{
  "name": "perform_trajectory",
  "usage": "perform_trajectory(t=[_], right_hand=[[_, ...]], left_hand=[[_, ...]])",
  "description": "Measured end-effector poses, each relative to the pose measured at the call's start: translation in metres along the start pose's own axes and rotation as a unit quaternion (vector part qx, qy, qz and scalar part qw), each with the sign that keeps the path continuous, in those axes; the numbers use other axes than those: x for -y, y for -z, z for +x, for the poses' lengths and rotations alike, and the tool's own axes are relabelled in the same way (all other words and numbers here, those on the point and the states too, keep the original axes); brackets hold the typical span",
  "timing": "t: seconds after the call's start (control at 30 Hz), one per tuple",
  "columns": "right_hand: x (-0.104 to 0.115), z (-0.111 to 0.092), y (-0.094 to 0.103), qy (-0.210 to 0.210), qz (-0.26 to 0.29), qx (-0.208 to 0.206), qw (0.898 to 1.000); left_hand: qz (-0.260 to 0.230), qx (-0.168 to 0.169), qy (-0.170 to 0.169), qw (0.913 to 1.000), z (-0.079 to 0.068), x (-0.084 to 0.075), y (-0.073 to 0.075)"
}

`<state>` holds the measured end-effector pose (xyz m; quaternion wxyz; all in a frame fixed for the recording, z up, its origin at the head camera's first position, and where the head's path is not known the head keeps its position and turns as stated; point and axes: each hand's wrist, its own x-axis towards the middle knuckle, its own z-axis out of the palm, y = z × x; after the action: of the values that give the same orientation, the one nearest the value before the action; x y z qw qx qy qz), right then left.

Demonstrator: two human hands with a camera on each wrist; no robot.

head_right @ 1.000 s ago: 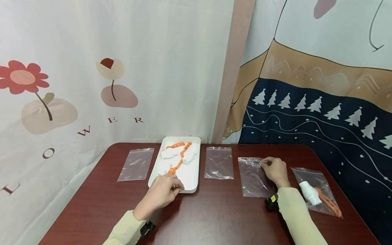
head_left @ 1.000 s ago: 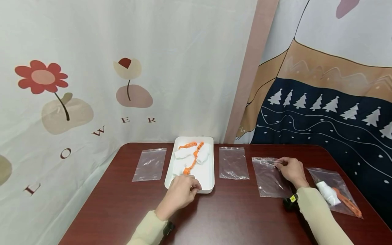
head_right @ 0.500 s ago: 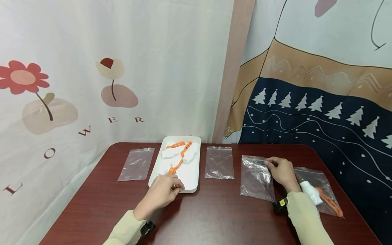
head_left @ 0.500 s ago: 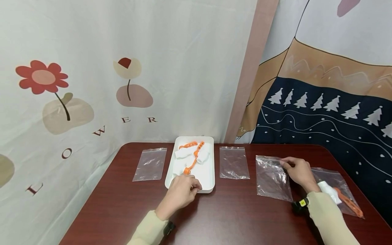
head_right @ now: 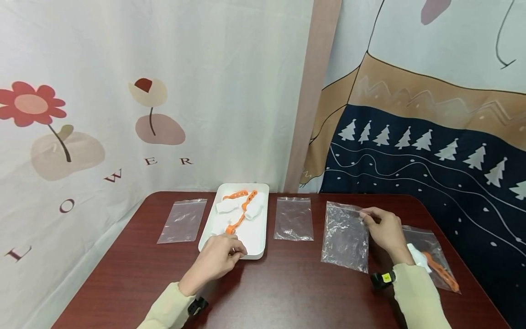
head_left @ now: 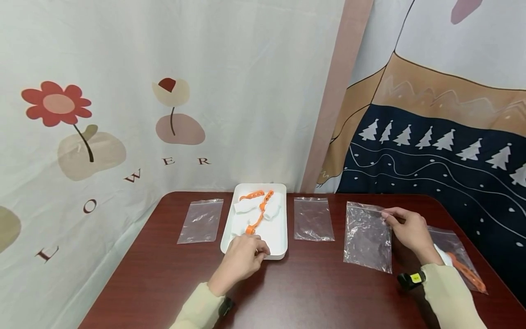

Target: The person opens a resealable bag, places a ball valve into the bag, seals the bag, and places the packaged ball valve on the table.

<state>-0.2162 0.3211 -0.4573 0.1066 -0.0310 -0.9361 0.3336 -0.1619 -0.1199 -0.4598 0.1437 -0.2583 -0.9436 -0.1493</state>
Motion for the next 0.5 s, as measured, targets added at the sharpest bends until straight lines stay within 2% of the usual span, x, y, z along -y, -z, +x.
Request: perform_trajectory(t=[0.2, 0.5], right_hand=[[0.01, -0.006, 0.006, 0.009, 0.014, -0.009, 1.0], [0.034, -0.014, 0.015, 0.051, 0.043, -0.005, 0.998]], left_hand=[[0.001, -0.003, -0.003, 1.0, 0.0, 0.0, 0.0], [-0.002, -0.002, -0.005, 1.0, 0.0, 0.0, -0.001]])
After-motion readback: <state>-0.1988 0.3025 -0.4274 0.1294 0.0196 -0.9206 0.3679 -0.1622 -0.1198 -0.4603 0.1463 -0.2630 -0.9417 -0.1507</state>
